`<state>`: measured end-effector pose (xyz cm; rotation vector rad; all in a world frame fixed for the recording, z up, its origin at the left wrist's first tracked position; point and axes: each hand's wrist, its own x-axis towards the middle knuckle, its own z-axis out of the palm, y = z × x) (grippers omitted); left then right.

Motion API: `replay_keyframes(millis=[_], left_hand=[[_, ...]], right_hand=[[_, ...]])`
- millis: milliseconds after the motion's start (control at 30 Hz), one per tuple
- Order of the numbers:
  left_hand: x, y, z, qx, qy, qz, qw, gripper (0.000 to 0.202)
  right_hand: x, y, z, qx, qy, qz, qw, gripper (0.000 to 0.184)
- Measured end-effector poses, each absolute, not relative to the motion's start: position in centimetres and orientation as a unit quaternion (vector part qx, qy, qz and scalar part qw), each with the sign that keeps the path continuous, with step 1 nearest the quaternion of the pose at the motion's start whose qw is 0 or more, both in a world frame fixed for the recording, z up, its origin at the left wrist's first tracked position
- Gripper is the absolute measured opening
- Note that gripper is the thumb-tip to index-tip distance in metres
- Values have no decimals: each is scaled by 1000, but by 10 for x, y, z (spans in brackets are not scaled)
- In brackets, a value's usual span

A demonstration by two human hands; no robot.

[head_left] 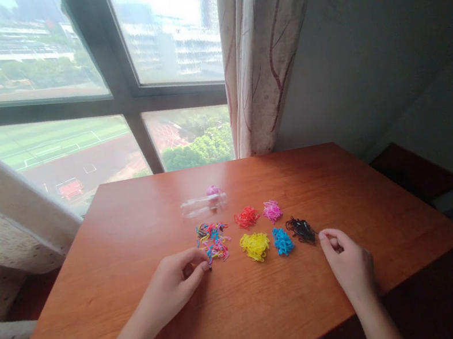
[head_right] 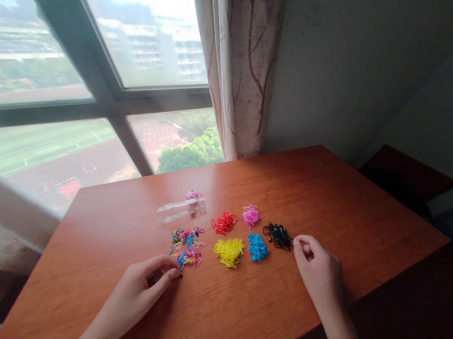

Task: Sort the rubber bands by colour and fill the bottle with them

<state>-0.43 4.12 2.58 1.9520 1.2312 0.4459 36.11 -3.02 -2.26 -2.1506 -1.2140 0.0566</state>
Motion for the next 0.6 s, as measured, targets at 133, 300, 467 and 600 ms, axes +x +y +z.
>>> replay_keyframes(millis=[133,300,467,600], left_hand=[[-3,41,24,769,471,188,390,29],[-8,43,25,767,484,198,373,27],[-13,46,24,776,497,194,337,27],[-16,46,23,782,501,187,320,25]], right_hand=[[363,-27,-25,-828,-458,19,322,45],[359,-25,-26,-827,-460,29,322,43],[355,-25,-24,-822,-472,45,316,39],[356,-25,-24,-826,-464,46,316,39]])
